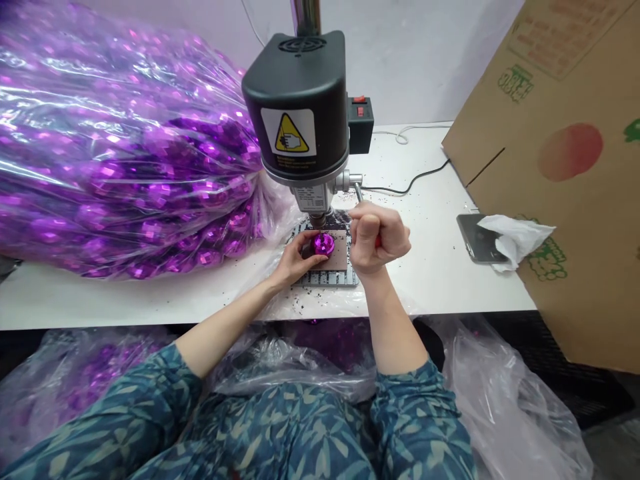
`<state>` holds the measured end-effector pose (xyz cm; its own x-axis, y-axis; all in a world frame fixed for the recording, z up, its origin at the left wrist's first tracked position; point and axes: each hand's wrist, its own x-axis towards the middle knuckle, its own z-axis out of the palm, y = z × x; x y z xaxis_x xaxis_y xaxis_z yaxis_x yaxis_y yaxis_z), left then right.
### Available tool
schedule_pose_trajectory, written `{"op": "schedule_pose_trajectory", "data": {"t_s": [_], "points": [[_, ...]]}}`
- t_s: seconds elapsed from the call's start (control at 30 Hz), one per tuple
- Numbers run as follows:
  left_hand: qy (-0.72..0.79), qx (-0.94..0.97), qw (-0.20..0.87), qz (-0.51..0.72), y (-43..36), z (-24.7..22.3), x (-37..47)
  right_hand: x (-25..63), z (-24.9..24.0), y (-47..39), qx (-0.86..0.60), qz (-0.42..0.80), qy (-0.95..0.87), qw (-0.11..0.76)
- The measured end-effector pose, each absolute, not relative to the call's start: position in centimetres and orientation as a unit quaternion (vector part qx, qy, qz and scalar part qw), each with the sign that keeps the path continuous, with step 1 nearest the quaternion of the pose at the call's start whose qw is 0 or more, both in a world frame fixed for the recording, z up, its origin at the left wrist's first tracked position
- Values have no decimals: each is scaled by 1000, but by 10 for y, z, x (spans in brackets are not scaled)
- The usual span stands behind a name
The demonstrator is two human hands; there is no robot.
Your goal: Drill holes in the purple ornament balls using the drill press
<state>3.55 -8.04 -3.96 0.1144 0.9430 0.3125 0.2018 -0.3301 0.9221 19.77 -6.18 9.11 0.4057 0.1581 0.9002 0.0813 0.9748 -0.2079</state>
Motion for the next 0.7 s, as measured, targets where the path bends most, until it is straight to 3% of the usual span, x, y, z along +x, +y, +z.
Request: {"op": "schedule_pose_trajectory", "data": {"t_s": [0.2, 0.37, 0.6, 0.7], "points": [[454, 646, 358, 498, -77, -40, 37, 193, 134, -66, -174, 72, -530, 827], [481, 678, 259, 492, -109, -19, 31, 194, 172, -59, -288, 143, -537, 780], [339, 881, 262, 203, -195, 8, 6, 192, 170, -60, -269, 137, -530, 792], [396, 851, 237, 250, -162, 5, -11, 192, 170, -62, -264, 140, -528, 795]]}}
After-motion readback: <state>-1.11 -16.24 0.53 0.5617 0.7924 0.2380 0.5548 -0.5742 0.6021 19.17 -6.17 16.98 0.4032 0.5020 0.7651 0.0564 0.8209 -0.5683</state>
